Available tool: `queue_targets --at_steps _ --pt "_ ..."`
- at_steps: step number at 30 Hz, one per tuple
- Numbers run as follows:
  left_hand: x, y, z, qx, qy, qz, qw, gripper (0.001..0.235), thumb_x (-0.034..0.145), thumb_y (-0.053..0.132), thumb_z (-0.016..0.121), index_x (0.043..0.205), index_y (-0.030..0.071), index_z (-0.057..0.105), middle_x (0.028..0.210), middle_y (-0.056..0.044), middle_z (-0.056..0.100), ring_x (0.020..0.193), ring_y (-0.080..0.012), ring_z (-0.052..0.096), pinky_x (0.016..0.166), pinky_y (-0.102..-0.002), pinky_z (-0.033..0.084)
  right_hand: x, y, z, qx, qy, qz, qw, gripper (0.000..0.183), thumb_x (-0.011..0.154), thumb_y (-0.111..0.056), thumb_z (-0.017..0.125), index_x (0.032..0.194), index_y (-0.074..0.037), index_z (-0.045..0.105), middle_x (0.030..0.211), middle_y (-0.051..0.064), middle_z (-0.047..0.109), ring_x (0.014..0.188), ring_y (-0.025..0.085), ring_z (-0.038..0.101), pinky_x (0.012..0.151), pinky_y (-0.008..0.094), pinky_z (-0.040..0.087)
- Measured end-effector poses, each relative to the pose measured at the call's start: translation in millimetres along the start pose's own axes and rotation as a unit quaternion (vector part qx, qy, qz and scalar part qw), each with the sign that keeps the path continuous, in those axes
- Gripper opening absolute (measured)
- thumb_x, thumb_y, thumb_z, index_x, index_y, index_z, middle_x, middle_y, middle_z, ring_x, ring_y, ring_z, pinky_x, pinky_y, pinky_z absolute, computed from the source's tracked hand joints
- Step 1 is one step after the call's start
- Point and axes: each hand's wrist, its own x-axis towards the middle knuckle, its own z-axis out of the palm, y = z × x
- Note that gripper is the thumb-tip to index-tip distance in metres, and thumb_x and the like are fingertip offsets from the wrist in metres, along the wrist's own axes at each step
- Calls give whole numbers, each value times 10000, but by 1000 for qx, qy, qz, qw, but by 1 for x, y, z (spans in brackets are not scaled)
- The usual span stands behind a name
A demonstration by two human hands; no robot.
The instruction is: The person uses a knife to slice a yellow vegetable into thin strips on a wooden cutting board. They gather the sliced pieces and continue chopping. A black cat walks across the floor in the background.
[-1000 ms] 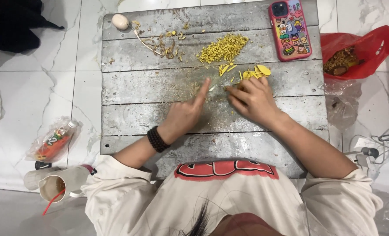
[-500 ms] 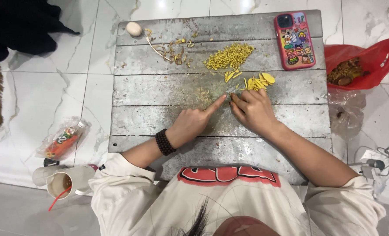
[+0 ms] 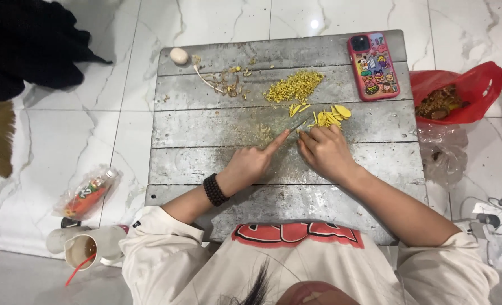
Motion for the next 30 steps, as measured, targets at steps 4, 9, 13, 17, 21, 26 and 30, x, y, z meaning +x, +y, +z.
queue_targets --at_steps 4,9,13,17,21,26,30 --pt "-4 6 -7 -26 -55 -19 998 688 996 167 358 1594 365 80 864 -312 714 822 -528 702 759 -589 563 -7 -4 5 -17 11 -13 1000 189 934 -214 690 1025 -83 792 728 57 632 719 250 666 688 379 428" --pt "1 2 6 -42 -59 -29 997 695 985 192 351 1588 392 70 857 -298 713 827 -533 697 769 -589 556 -3 -8 -3 -7 -9 -1 1000 243 930 -234 682 1095 -82 775 759 57 649 753 253 685 699 384 434" --pt "0 2 7 -24 -57 -34 998 723 972 194 366 1587 405 52 843 -287 713 826 -523 700 777 -579 557 -9 -6 9 -1 -16 -1 1000 283 919 -235 695 1132 -62 767 753 65 637 750 262 682 702 386 426" --pt "-2 5 3 -23 -42 -34 998 719 967 154 356 1587 404 91 810 -301 705 791 -530 698 757 -564 568 -5 -8 2 17 -24 8 1000 269 925 -215 684 1129 -61 768 738 68 635 744 269 682 699 390 419" --pt "1 2 7 -28 -35 -24 999 734 953 163 359 1587 407 83 799 -299 703 776 -527 698 743 -561 567 -4 -8 2 23 -12 0 1000 252 929 -216 679 1119 -78 771 732 61 633 735 257 680 697 384 428" --pt "1 3 2 -29 -43 -17 999 728 953 153 356 1589 390 92 809 -306 704 775 -531 698 738 -568 566 -5 -4 4 51 -14 22 998 222 929 -206 692 1101 -100 783 740 46 644 748 247 685 715 373 424" --pt "0 1 4 -69 -9 -1 998 686 976 94 379 1596 297 169 707 -280 698 623 -456 709 619 -508 598 -2 0 7 120 -2 53 991 136 913 -147 725 1022 -94 788 729 61 644 740 276 672 721 397 415"
